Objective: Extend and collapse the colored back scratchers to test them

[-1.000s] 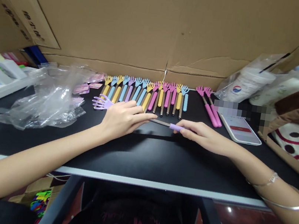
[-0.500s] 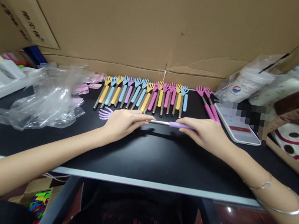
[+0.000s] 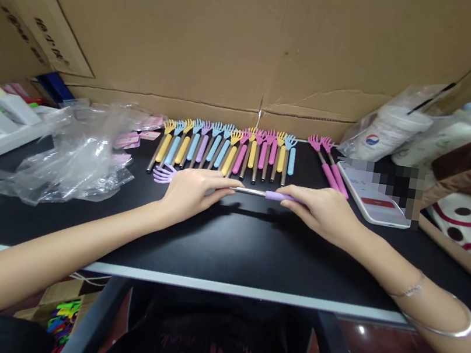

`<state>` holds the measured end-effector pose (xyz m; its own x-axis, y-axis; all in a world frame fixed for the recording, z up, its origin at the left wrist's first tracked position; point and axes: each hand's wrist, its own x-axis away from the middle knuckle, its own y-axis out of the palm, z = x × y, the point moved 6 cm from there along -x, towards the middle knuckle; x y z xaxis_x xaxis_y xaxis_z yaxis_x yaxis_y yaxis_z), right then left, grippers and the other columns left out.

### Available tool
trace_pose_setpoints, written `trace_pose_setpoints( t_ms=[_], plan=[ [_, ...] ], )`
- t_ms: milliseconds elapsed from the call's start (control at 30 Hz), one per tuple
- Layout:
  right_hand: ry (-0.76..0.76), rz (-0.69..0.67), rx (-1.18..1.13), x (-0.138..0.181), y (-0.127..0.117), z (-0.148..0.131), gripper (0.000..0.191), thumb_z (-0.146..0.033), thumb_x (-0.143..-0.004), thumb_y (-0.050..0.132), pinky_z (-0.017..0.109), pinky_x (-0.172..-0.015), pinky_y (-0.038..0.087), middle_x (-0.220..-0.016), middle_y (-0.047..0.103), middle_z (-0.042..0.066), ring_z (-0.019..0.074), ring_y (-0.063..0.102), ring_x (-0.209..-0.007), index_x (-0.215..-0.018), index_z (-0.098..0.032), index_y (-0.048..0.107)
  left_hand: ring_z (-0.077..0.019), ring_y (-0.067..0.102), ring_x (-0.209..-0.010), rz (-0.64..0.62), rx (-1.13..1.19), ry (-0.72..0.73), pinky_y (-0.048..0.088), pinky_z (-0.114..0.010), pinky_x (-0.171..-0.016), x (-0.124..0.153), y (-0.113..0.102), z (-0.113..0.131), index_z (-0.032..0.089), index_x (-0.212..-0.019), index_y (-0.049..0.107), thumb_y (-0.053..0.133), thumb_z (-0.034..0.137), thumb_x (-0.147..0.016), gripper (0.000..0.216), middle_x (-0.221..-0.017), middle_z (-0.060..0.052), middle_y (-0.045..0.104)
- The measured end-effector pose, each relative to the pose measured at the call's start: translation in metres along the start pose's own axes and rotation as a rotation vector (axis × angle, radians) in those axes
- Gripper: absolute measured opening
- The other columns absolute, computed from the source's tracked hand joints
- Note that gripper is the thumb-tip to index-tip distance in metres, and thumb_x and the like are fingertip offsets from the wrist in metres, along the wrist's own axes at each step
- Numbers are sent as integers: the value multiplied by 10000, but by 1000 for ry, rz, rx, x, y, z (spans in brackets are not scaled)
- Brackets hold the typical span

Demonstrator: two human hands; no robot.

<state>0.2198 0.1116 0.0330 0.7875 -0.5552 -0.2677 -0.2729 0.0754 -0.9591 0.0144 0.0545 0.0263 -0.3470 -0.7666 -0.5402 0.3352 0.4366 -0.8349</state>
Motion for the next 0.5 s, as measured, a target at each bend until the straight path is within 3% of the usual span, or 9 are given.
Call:
trace_pose_setpoints(
  t_ms=[267,500],
  plan=[
    [58,-193,-416,-3,10,-2,435,-519,-943,373,231,-674,394,-836,661,21,130,582,-710,-1066,-200,641,-106,602,-685,88,-118,131,310,-220,-512,2,-4,7,297,-1073,702,479,371,-954,263,-766,9,678],
    [127,-247,-516,-2,10,-7,484,-568,-915,382,232,-630,368,-712,582,7,121,498,-635,-1026,-172,637,-113,569,-659,99,-135,153,313,-231,-524,0,-7,9,298,-1069,696,490,361,-949,246,-742,19,676]
  ],
)
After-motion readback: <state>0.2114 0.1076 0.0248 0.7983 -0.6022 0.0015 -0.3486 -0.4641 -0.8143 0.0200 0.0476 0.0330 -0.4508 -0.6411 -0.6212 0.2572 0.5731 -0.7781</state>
